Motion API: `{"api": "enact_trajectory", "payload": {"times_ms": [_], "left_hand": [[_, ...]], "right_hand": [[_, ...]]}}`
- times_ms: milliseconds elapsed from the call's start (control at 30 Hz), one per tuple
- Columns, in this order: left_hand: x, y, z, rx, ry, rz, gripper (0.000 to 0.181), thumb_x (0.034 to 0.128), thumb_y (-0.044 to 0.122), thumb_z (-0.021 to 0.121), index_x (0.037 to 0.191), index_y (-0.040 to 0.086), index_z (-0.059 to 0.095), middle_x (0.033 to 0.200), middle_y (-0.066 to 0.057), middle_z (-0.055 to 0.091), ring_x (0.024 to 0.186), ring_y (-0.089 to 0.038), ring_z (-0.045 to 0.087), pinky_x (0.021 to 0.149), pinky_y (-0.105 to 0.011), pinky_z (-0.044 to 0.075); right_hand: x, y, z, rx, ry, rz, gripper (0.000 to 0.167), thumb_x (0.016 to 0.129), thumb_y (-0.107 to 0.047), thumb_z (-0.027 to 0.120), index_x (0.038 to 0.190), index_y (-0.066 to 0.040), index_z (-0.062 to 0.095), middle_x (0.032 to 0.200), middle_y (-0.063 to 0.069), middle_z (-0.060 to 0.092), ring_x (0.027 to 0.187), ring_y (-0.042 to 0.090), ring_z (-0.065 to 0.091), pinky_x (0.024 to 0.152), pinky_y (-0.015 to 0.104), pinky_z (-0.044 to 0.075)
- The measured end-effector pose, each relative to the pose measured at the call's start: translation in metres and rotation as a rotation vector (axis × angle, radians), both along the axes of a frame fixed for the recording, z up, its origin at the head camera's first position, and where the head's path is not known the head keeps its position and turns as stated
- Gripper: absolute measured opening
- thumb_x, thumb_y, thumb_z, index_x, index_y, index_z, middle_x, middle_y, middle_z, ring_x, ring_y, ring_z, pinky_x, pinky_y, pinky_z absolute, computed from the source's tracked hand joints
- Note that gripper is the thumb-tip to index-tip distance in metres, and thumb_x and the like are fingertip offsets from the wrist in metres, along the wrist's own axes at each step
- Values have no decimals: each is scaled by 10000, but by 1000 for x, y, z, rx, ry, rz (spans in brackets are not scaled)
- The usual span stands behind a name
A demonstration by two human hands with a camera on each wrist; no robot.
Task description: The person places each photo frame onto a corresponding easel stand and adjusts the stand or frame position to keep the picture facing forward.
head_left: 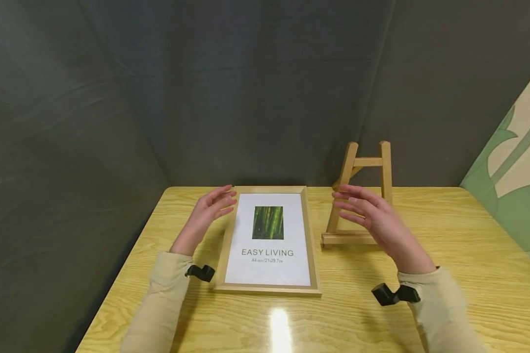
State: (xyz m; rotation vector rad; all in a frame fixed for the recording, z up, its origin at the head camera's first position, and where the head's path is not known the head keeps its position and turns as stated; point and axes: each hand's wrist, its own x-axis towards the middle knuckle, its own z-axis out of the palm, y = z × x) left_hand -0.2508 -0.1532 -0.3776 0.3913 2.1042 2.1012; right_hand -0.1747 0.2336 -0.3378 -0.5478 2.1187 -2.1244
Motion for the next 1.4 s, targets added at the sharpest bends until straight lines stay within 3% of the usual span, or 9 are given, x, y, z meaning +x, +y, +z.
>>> {"api": "enact_trajectory", "payload": {"times_ms": [267, 500, 733, 933, 1133, 1400], "left_hand": [[-2, -3, -13, 17, -45, 22, 530, 990, 177, 550, 1442, -25, 362, 1402, -214, 445, 1265, -344, 457, 1042, -450, 388], [-2, -5, -23, -45, -87, 35, 547, 990, 230, 550, 1447, -5, 361, 1411, -197, 442, 1278, -370, 435, 1050, -441, 381], [-2, -6, -24, -74, -140, 44, 521, 1010, 194, 500, 1455, -22, 335, 1415, -263, 407, 1270, -417, 418, 1064, -499, 342], [-5, -6, -29, -132, -203, 97, 536, 996, 246, 524, 1450, 9, 365, 1396, -242, 440, 1247, -395, 457, 1046, -482, 374], [-9, -7, -35, -143, -206, 126, 525, 999, 211, 508, 1446, -20, 357, 1366, -284, 448, 1218, -420, 478, 1026, -486, 396], [-10, -8, -36, -175, -243, 142, 542, 1003, 229, 495, 1441, -49, 341, 1370, -291, 443, 1230, -413, 468, 1036, -469, 389]], "right_hand": [[-5, -16, -14, 44, -59, -22, 482, 1036, -271, 440, 1421, 9, 364, 1363, 148, 477, 1250, 301, 484, 998, 341, 439], [-10, -31, -25, 92, -98, -19, 508, 1033, -262, 442, 1431, 33, 329, 1404, 228, 407, 1285, 378, 418, 1039, 431, 390], [-15, -42, -32, 112, -152, -32, 515, 1027, -253, 452, 1440, 27, 324, 1433, 224, 365, 1308, 384, 380, 1080, 488, 320], [-21, -50, -39, 99, -218, -23, 530, 1030, -248, 434, 1452, 38, 286, 1448, 238, 332, 1327, 387, 346, 1096, 489, 292], [-26, -54, -42, 104, -292, -20, 515, 1045, -219, 373, 1469, 42, 241, 1468, 259, 291, 1358, 406, 284, 1113, 476, 262], [-33, -57, -46, 91, -348, -30, 538, 1044, -231, 361, 1483, 39, 206, 1485, 260, 252, 1369, 410, 253, 1120, 489, 240]]}}
